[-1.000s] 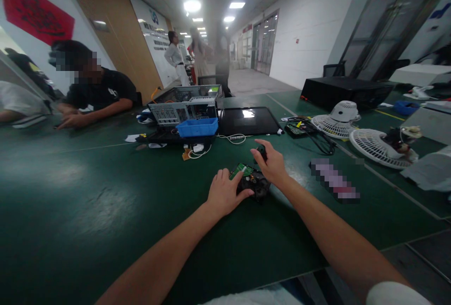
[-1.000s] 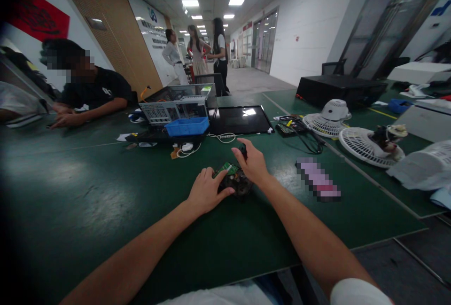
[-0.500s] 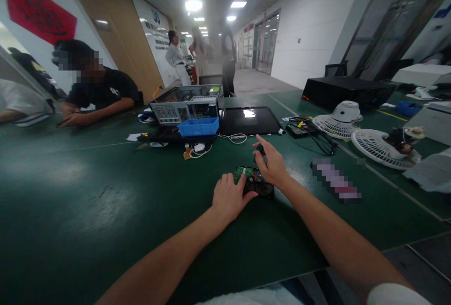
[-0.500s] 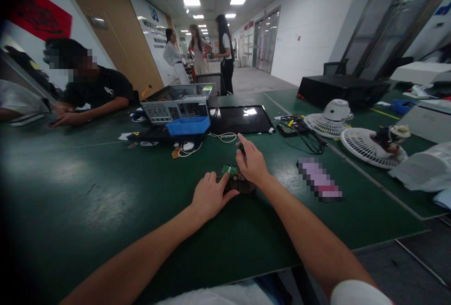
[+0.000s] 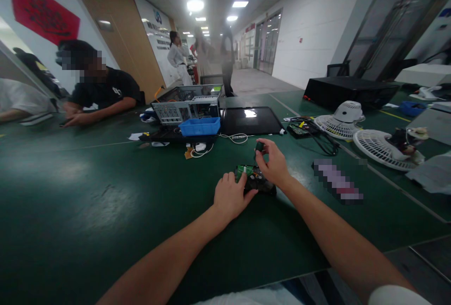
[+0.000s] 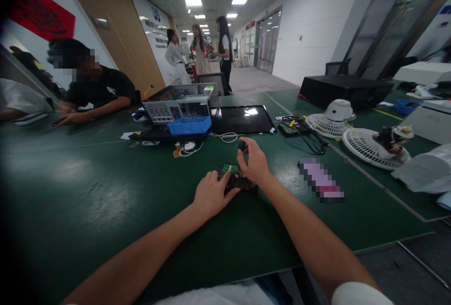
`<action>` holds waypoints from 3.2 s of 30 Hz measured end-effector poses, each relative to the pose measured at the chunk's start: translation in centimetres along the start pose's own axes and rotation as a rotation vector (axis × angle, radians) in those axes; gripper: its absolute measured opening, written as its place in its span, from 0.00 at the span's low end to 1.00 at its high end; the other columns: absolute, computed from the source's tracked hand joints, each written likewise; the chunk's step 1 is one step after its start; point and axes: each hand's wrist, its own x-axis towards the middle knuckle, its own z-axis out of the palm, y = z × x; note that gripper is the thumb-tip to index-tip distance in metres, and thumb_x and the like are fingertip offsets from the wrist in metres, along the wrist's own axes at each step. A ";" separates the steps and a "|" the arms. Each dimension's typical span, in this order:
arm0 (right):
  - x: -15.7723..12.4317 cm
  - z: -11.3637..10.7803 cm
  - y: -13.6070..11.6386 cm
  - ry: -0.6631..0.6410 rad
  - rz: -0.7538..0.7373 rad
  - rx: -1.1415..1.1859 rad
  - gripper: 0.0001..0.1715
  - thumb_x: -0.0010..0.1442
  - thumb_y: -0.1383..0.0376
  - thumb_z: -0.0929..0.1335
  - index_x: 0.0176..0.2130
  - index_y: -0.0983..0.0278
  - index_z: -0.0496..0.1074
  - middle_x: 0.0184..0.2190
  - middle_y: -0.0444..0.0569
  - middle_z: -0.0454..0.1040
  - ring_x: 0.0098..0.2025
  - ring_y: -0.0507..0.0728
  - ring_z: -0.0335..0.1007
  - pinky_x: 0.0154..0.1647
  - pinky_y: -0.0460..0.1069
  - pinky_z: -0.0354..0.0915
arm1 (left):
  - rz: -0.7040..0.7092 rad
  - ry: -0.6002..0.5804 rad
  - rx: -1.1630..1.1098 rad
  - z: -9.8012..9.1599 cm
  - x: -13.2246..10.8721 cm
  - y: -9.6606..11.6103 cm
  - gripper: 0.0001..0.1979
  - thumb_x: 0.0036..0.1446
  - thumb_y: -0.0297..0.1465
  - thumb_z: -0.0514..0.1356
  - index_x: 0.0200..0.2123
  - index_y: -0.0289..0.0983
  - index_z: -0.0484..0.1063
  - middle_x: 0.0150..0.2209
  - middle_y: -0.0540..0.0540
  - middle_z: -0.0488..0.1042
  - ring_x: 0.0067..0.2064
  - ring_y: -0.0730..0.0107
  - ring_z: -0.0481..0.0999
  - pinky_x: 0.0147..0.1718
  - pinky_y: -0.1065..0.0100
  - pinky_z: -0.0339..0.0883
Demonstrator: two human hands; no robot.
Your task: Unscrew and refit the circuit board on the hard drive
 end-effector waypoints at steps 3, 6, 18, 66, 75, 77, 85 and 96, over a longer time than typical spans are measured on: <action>0.0 0.2 0.2 0.042 0.027 0.017 0.24 0.66 0.58 0.67 0.59 0.60 0.63 0.48 0.54 0.75 0.40 0.59 0.76 0.47 0.58 0.74 | -0.007 0.010 -0.009 0.4 0.3 -0.3 0.32 0.64 0.55 0.51 0.64 0.43 0.65 0.46 0.37 0.69 0.48 0.50 0.68 0.43 0.56 0.65; 0.0 0.3 0.4 0.073 0.029 -0.011 0.24 0.65 0.56 0.69 0.57 0.60 0.64 0.46 0.53 0.75 0.38 0.58 0.75 0.45 0.57 0.74 | 0.010 0.020 -0.027 0.8 0.6 -0.9 0.31 0.65 0.52 0.52 0.65 0.42 0.63 0.48 0.38 0.68 0.49 0.50 0.68 0.44 0.56 0.66; 0.0 0.4 0.9 0.145 -0.027 -0.012 0.22 0.66 0.58 0.68 0.57 0.60 0.64 0.54 0.57 0.71 0.45 0.60 0.75 0.46 0.59 0.75 | 0.068 0.095 -0.197 1.4 1.5 -2.9 0.31 0.57 0.51 0.63 0.60 0.45 0.69 0.58 0.40 0.62 0.60 0.48 0.62 0.57 0.50 0.62; 1.2 2.0 0.1 0.007 -0.099 0.055 0.20 0.67 0.62 0.66 0.58 0.58 0.62 0.47 0.52 0.74 0.41 0.58 0.76 0.46 0.56 0.74 | 0.253 -0.011 -0.282 1.3 2.9 -7.6 0.39 0.53 0.61 0.61 0.61 0.44 0.67 0.64 0.39 0.61 0.65 0.43 0.62 0.64 0.43 0.57; 0.3 2.0 0.1 0.070 -0.104 0.020 0.22 0.65 0.60 0.70 0.57 0.57 0.65 0.46 0.52 0.74 0.41 0.59 0.77 0.46 0.59 0.76 | 0.224 0.021 -0.308 2.0 2.5 -7.7 0.39 0.54 0.59 0.62 0.62 0.45 0.65 0.65 0.39 0.60 0.66 0.43 0.59 0.63 0.44 0.57; 0.2 2.1 0.1 0.073 -0.100 0.073 0.23 0.66 0.62 0.68 0.59 0.58 0.63 0.52 0.55 0.72 0.46 0.60 0.77 0.48 0.59 0.76 | 0.220 0.015 -0.311 2.0 2.5 -7.8 0.39 0.54 0.59 0.62 0.62 0.45 0.65 0.66 0.38 0.59 0.67 0.43 0.59 0.63 0.44 0.58; 0.5 2.5 0.2 0.131 -0.061 0.044 0.23 0.64 0.60 0.71 0.55 0.59 0.64 0.47 0.54 0.75 0.41 0.59 0.78 0.45 0.58 0.76 | 0.198 -0.005 -0.331 1.7 2.5 -7.8 0.40 0.52 0.60 0.63 0.62 0.45 0.66 0.67 0.39 0.58 0.67 0.43 0.58 0.64 0.44 0.57; 1.7 2.9 -0.1 0.100 -0.159 0.003 0.22 0.65 0.63 0.68 0.57 0.59 0.63 0.54 0.57 0.72 0.49 0.62 0.75 0.47 0.60 0.76 | 0.202 -0.004 -0.360 1.8 2.6 -8.3 0.40 0.52 0.60 0.63 0.62 0.45 0.66 0.66 0.38 0.59 0.67 0.44 0.59 0.63 0.43 0.58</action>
